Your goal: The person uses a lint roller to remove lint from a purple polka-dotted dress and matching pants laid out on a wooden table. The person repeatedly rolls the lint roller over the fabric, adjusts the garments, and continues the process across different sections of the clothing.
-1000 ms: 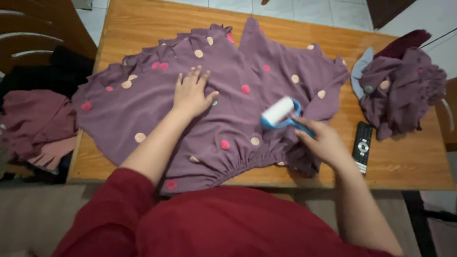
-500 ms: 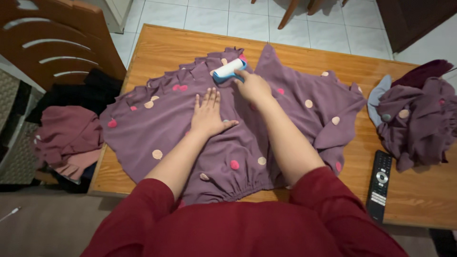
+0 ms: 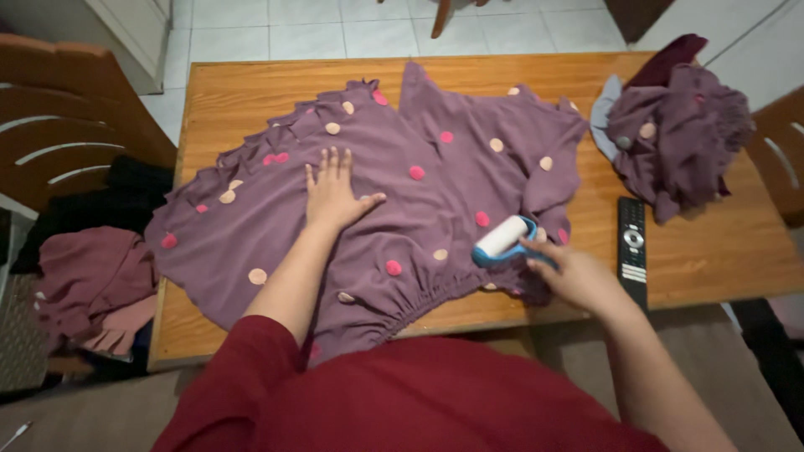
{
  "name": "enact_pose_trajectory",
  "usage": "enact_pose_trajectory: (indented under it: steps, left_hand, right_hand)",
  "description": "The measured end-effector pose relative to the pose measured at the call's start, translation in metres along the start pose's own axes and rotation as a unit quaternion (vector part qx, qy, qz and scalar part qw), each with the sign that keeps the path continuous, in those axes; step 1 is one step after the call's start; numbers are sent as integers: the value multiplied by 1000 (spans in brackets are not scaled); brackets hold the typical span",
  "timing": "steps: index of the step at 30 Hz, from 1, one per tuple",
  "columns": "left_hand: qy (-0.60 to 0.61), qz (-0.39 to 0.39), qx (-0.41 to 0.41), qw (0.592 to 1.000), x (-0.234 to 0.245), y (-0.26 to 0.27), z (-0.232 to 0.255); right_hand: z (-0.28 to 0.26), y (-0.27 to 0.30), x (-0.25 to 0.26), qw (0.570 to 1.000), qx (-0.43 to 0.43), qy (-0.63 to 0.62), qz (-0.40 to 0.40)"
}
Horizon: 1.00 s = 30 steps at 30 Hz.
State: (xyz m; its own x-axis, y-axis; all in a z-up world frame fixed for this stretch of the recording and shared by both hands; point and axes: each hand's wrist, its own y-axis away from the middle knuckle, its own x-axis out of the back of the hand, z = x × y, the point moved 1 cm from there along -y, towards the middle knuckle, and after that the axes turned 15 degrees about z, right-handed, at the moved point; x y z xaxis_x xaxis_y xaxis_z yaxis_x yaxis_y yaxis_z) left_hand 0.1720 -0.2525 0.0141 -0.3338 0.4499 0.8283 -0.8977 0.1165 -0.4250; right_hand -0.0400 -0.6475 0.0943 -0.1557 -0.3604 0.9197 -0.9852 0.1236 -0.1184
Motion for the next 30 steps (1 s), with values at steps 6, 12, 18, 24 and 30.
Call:
enact_pose_trajectory:
  steps: [6, 12, 18, 24, 30]
  left_hand:
    - [42, -41, -95, 994, 29, 84, 62]
    - [35, -25, -138, 989, 88, 165, 5]
    - [-82, -15, -8, 996, 155, 153, -123]
    - [-65, 123, -47, 989, 169, 130, -33]
    - [164, -51, -246, 954, 117, 163, 69]
  right_hand:
    - [49, -49, -78, 923, -73, -363, 105]
    - [12, -46, -163, 822, -233, -495, 156]
    - [-63, 4, -122, 590, -262, -755, -112]
    - [27, -10, -100, 772, -151, -614, 70]
    - [63, -25, -89, 917, 29, -335, 216]
